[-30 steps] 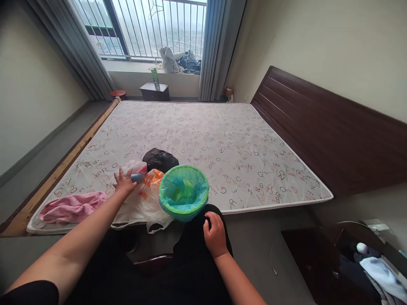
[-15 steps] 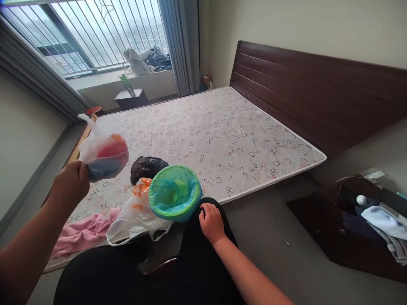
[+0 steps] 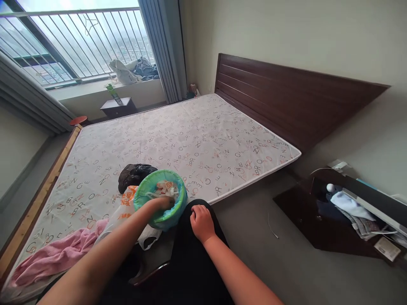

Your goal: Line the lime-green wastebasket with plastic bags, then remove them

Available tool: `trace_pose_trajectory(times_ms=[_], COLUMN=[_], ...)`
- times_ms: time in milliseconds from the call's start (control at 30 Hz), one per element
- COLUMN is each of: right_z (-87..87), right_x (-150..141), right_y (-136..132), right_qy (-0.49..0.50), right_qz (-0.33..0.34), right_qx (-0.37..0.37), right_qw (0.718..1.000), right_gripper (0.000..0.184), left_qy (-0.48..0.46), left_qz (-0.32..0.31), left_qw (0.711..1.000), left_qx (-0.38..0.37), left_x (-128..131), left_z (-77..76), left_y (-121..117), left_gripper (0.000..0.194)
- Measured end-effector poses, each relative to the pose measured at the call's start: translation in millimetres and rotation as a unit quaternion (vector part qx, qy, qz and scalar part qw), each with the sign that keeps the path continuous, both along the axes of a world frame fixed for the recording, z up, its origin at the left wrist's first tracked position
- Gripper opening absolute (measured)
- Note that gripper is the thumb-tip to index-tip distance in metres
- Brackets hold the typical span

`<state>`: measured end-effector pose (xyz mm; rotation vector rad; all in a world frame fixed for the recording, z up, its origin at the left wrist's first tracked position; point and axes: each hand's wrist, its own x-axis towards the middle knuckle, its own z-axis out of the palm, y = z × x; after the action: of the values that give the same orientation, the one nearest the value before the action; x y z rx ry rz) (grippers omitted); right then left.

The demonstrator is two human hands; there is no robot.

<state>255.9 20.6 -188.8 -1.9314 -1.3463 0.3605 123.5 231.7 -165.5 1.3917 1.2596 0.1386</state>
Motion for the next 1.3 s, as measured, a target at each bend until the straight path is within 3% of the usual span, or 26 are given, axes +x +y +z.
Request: trace_pose_trajectory(times_ms=[100, 167, 233, 267, 367, 467, 567, 667, 767, 933, 1133, 1300], right_z=[-0.8, -1.1, -1.5, -1.7, -2.9, -4.9, -6.8, -7.3, -6.1, -4.2, -7.6, -10.5], right_x=[1, 1, 1, 1, 0, -4, -14, -30, -45, -49, -43, -56], right_y=[1, 3, 5, 5, 6, 8, 13, 19, 24, 28, 28, 30], right_qy=[-0.001, -0.004, -0.008, -0.010, -0.017, -0.023, -0.019, 0.000, -0.001, -0.011, -0.005, -0.053], right_qz=[-0.006, -0.006, -0.002, 0.000, 0.002, 0.003, 0.004, 0.000, 0.016, 0.032, 0.015, 0.035], right_qx=[0.000, 0.001, 0.002, 0.002, 0.004, 0.005, 0.011, 0.019, 0.017, 0.002, -0.006, -0.037], right_qw=[1.000, 1.000, 1.000, 1.000, 1.000, 1.000, 1.000, 1.000, 1.000, 0.999, 1.000, 0.997], right_gripper=[0.020, 0.020, 0.020, 0.020, 0.020, 0.020, 0.020, 0.027, 0.045, 0.066, 0.074, 0.075], left_qy=[0.007, -0.009, -0.002, 0.022, 0.150, 0.295, 0.413, 0.446, 0.436, 0.431, 0.442, 0.417], left_qz=[-0.105, -0.192, -0.233, -0.217, -0.073, 0.002, -0.030, -0.069, -0.064, -0.044, -0.005, 0.019], left_qw=[0.994, 0.971, 0.931, 0.914, 0.883, 0.861, 0.861, 0.858, 0.863, 0.870, 0.873, 0.884], left_qx=[0.036, 0.144, 0.283, 0.341, 0.440, 0.414, 0.295, 0.246, 0.246, 0.234, 0.207, 0.212], left_x=[-14, -37, -73, -94, -167, -234, -284, -317, -334, -341, -342, -321], left_z=[15.3, 29.4, 42.0, 46.5, 47.6, 29.8, 4.4, -15.1, -21.7, -15.2, -11.2, -2.4], left_y=[8, 9, 9, 9, 8, 3, -7, -20, -30, -39, -44, -45], left_gripper=[0.013, 0.006, 0.021, 0.029, 0.039, 0.047, 0.043, 0.036, 0.035, 0.035, 0.036, 0.034])
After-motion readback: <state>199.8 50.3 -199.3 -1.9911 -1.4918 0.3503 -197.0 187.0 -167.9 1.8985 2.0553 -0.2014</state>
